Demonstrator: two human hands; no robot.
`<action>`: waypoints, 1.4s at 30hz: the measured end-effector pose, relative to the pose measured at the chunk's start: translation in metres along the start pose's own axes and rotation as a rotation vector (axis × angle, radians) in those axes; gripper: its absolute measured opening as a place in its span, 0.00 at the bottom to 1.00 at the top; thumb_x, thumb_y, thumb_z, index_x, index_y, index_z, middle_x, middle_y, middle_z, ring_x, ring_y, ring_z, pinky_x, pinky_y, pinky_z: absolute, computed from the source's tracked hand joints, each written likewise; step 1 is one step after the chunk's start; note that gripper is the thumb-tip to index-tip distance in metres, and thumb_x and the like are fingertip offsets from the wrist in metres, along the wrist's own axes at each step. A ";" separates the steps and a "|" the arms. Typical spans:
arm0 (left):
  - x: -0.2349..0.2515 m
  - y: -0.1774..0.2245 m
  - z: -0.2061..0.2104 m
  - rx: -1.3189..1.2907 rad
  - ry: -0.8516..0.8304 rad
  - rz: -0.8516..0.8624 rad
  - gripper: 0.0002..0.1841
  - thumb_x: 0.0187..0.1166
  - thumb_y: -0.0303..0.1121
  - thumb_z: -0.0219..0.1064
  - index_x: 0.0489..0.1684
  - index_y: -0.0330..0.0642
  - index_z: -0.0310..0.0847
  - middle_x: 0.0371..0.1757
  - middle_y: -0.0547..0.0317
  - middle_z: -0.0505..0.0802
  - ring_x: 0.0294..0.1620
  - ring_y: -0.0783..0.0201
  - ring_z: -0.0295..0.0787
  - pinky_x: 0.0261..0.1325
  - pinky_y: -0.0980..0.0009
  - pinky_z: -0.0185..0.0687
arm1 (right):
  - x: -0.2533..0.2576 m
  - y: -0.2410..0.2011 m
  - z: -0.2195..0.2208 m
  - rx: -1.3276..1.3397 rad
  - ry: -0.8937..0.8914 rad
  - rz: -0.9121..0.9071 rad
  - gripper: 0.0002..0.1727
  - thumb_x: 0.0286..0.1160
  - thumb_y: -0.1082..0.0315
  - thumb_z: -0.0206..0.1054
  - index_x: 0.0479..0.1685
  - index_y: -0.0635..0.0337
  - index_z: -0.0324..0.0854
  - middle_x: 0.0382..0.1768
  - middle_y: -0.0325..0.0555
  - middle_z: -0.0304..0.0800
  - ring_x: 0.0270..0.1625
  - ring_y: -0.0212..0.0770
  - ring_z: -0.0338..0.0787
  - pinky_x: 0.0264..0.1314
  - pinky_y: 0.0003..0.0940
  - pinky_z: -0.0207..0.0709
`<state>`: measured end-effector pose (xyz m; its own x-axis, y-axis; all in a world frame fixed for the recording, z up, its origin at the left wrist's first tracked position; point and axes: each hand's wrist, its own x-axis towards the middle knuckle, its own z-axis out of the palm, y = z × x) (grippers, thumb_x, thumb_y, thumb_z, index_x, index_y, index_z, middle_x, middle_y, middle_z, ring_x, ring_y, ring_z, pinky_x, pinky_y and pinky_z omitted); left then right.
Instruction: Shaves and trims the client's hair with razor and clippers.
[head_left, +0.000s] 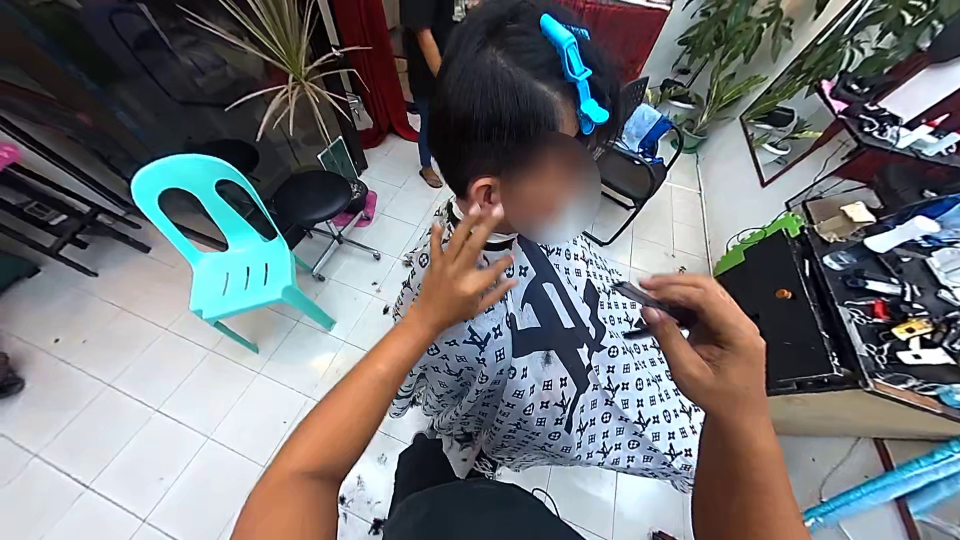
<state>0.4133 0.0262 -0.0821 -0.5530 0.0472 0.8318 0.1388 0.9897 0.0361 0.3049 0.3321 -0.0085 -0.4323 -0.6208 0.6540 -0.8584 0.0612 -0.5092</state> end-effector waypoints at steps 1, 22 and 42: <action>-0.009 0.013 -0.001 -0.072 0.023 -0.033 0.16 0.78 0.54 0.70 0.50 0.57 0.95 0.82 0.46 0.78 0.90 0.42 0.60 0.84 0.26 0.41 | -0.010 -0.004 -0.002 0.017 -0.010 0.025 0.15 0.87 0.59 0.63 0.54 0.62 0.85 0.47 0.42 0.91 0.45 0.23 0.87 0.47 0.19 0.82; 0.050 -0.036 -0.108 -0.654 -0.244 0.015 0.16 0.83 0.36 0.67 0.62 0.37 0.88 0.43 0.52 0.97 0.46 0.60 0.94 0.59 0.57 0.87 | -0.020 -0.085 0.097 -0.222 0.006 0.223 0.21 0.95 0.58 0.46 0.60 0.69 0.75 0.24 0.41 0.79 0.24 0.29 0.80 0.30 0.28 0.79; 0.237 -0.036 -0.076 0.010 -0.728 0.168 0.58 0.59 0.54 0.83 0.96 0.69 0.47 0.90 0.35 0.60 0.90 0.31 0.51 0.80 0.22 0.43 | 0.029 -0.052 0.176 -0.030 0.263 0.299 0.13 0.89 0.66 0.58 0.60 0.64 0.78 0.38 0.46 0.90 0.31 0.36 0.86 0.33 0.33 0.83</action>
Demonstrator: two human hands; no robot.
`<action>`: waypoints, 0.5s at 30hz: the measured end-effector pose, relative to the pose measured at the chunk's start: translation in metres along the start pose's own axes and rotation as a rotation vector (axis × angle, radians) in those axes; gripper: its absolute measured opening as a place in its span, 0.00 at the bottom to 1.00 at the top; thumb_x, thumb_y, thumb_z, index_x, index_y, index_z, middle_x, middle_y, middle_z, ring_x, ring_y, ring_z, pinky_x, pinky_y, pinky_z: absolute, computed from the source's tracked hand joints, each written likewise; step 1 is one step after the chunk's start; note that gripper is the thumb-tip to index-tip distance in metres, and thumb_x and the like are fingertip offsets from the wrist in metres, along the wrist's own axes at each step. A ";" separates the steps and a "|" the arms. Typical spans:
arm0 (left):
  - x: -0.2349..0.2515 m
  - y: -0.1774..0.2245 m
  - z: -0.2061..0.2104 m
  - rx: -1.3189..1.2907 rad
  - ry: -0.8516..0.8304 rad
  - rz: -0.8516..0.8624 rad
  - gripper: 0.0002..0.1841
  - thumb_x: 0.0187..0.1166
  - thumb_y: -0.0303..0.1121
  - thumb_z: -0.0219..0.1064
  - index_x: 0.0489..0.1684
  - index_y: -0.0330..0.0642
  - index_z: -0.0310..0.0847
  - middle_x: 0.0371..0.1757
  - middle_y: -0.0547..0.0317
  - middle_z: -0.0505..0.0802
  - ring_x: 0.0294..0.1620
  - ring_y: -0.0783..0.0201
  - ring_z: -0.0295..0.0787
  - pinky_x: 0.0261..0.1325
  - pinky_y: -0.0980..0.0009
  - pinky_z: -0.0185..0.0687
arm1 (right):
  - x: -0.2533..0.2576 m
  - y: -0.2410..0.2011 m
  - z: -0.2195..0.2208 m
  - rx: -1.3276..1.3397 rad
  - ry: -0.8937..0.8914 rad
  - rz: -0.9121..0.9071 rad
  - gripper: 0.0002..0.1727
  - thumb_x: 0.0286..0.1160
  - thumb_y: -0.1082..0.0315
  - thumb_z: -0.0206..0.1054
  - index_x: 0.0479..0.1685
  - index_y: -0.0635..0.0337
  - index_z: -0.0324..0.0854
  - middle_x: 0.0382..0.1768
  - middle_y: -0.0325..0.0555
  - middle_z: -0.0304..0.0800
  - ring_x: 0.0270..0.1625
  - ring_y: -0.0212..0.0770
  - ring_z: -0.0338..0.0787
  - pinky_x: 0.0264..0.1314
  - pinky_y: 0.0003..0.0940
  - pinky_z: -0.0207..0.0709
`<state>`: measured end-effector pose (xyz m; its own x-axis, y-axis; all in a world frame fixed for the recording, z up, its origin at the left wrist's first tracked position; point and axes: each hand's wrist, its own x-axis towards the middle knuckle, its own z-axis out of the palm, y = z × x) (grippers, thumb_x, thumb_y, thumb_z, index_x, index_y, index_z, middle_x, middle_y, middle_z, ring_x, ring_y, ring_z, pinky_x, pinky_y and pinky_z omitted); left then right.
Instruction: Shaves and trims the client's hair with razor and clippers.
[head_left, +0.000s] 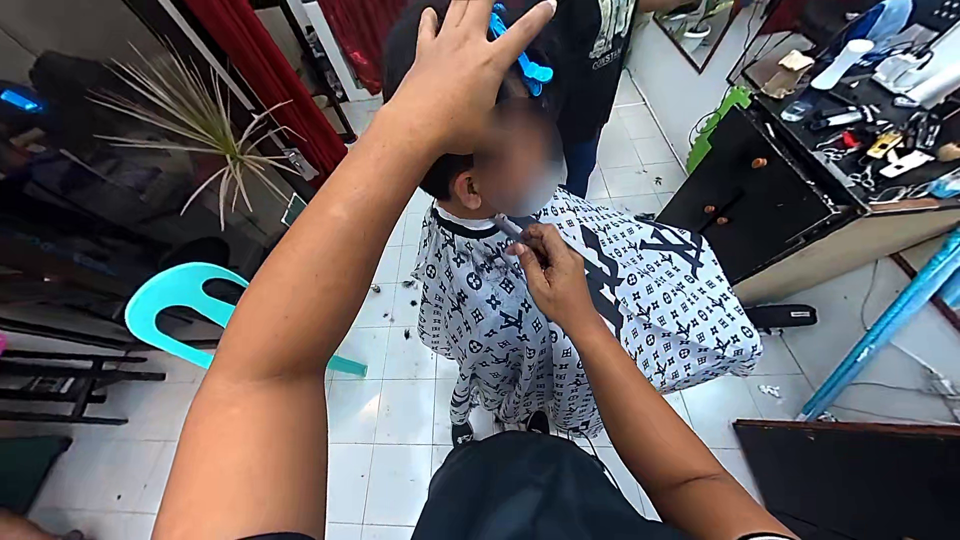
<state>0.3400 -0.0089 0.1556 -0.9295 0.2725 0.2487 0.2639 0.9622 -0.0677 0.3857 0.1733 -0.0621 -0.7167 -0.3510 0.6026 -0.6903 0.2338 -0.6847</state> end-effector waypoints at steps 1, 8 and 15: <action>0.002 -0.001 -0.001 0.002 -0.005 0.001 0.58 0.59 0.55 0.83 0.96 0.69 0.47 0.89 0.34 0.61 0.89 0.31 0.53 0.80 0.21 0.43 | -0.006 -0.002 0.004 0.023 -0.008 0.013 0.13 0.89 0.66 0.58 0.60 0.65 0.79 0.38 0.46 0.90 0.31 0.35 0.86 0.34 0.32 0.83; 0.006 -0.007 0.005 0.005 -0.070 -0.021 0.57 0.58 0.62 0.80 0.95 0.63 0.51 0.81 0.33 0.74 0.84 0.29 0.64 0.78 0.19 0.43 | -0.006 -0.002 0.047 0.339 0.174 0.104 0.13 0.90 0.67 0.57 0.61 0.68 0.73 0.47 0.48 0.93 0.46 0.33 0.93 0.51 0.31 0.88; 0.007 -0.005 0.014 0.021 -0.105 -0.030 0.52 0.53 0.54 0.86 0.85 0.52 0.65 0.73 0.40 0.83 0.77 0.34 0.74 0.73 0.22 0.55 | 0.038 0.024 0.054 0.224 0.353 0.051 0.09 0.79 0.69 0.70 0.48 0.65 0.88 0.65 0.57 0.83 0.61 0.38 0.89 0.47 0.24 0.88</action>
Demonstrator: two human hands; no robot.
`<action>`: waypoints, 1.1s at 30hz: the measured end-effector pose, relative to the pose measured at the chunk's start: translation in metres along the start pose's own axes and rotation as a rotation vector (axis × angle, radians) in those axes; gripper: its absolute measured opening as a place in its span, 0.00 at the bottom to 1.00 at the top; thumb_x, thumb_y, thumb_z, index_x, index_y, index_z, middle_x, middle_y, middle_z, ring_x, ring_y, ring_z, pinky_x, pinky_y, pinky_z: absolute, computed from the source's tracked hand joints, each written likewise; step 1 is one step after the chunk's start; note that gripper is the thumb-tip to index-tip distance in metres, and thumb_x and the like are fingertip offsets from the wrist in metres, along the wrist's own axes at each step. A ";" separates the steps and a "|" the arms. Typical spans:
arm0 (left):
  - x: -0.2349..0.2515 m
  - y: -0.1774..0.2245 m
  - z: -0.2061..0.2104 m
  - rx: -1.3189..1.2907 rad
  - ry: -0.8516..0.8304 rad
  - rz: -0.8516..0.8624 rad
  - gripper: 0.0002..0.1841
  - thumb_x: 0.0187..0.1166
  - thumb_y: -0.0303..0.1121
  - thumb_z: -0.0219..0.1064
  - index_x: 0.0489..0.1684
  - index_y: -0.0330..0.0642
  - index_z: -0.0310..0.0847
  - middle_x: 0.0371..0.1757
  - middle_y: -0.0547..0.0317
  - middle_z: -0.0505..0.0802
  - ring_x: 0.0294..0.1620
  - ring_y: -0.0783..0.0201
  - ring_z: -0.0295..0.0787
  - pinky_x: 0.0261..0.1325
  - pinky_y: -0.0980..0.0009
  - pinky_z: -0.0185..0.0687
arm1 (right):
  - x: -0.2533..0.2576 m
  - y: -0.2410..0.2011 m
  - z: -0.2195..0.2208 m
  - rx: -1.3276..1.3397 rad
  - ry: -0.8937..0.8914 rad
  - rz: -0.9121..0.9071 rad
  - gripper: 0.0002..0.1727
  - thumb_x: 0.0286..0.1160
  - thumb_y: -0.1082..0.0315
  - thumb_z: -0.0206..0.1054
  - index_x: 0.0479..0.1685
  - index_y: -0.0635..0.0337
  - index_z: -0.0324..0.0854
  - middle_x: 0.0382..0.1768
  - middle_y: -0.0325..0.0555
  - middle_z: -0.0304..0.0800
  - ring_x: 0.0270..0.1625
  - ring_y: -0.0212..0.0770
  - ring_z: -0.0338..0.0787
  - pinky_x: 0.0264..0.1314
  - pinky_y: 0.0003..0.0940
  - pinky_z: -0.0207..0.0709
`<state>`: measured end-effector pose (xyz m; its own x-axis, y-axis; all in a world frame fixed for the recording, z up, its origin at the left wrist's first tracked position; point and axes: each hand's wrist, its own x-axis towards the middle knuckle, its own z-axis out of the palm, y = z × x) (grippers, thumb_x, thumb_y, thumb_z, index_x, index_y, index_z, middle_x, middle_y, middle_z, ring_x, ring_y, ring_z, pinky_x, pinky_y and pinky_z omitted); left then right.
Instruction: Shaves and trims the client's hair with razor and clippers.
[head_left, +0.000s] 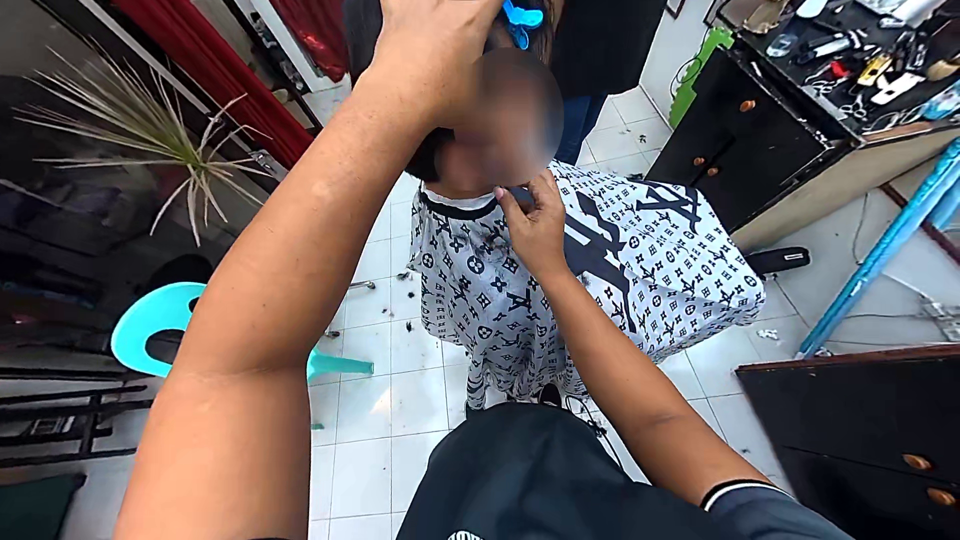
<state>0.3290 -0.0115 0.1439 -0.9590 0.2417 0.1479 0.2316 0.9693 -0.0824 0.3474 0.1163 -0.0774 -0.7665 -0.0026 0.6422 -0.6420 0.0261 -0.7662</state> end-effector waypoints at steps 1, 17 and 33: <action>0.001 0.000 0.002 0.000 -0.003 0.001 0.53 0.52 0.54 0.87 0.85 0.52 0.65 0.73 0.40 0.83 0.77 0.33 0.74 0.74 0.21 0.55 | 0.001 -0.001 0.002 0.001 0.005 0.004 0.09 0.78 0.69 0.70 0.48 0.65 0.88 0.65 0.56 0.83 0.60 0.37 0.89 0.46 0.23 0.87; 0.004 -0.003 0.006 -0.006 -0.038 -0.017 0.47 0.57 0.51 0.86 0.81 0.42 0.70 0.69 0.34 0.84 0.72 0.31 0.78 0.68 0.25 0.65 | 0.009 0.001 0.010 -0.022 0.067 0.024 0.07 0.77 0.70 0.72 0.46 0.64 0.88 0.61 0.55 0.85 0.61 0.37 0.88 0.47 0.22 0.86; 0.008 -0.004 0.010 -0.053 -0.019 -0.042 0.42 0.58 0.51 0.85 0.74 0.40 0.76 0.62 0.34 0.87 0.67 0.32 0.82 0.64 0.26 0.70 | 0.015 0.001 0.008 -0.008 0.043 0.027 0.08 0.77 0.70 0.72 0.47 0.65 0.88 0.57 0.53 0.83 0.56 0.34 0.88 0.46 0.20 0.85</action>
<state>0.3186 -0.0136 0.1351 -0.9709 0.2000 0.1316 0.1986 0.9798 -0.0241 0.3348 0.1087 -0.0687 -0.7822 0.0412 0.6217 -0.6208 0.0333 -0.7833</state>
